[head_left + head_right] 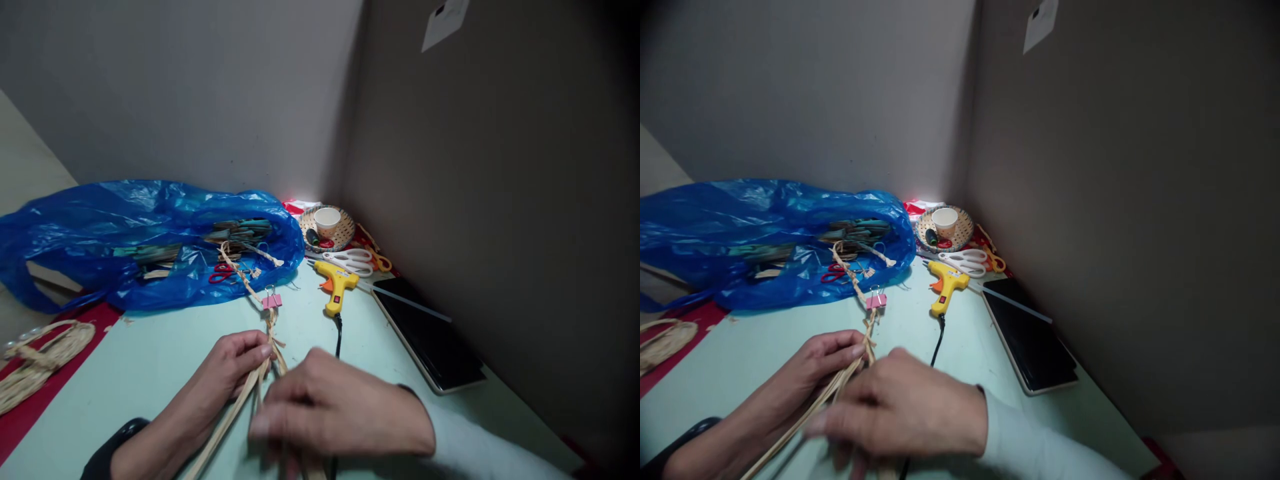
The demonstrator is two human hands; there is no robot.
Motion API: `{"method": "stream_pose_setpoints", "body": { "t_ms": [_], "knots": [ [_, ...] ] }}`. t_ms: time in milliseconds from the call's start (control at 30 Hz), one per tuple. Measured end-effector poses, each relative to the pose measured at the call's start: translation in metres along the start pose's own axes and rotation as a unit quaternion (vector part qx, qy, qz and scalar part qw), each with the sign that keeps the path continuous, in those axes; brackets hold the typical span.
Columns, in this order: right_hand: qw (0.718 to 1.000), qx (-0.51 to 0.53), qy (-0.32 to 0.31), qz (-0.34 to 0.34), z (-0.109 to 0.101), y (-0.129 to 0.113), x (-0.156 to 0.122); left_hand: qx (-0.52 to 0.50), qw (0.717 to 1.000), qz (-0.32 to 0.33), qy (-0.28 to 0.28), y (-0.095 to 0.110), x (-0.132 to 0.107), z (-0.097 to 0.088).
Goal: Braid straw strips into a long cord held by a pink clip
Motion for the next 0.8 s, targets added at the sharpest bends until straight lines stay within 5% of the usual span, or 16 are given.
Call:
{"method": "stream_pose_setpoints", "body": {
  "t_ms": [133,367,567,800],
  "knots": [
    [0.98,0.012,0.169,0.104,-0.018,0.03,0.009,-0.01,1.0,-0.016,0.001,0.002,0.001,0.0],
    [0.989,0.061,0.096,0.095,0.009,0.039,0.026,-0.01,1.0,-0.009,-0.018,0.005,0.002,0.005],
    [0.985,-0.006,0.113,0.13,0.005,0.037,0.026,0.042,0.999,0.006,0.01,0.004,0.005,-0.001],
    [0.985,0.059,0.111,0.121,0.001,0.036,0.022,0.037,0.999,-0.003,-0.005,0.004,0.003,-0.001]
  ]
}}
Point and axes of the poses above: each hand's wrist, its own x-axis towards the middle knuckle, its own z-axis out of the palm, y = z × x, the point moved 2 cm from there along x, towards the middle knuckle, and after that the axes turned 15 degrees about -x, right-handed, at the moved point
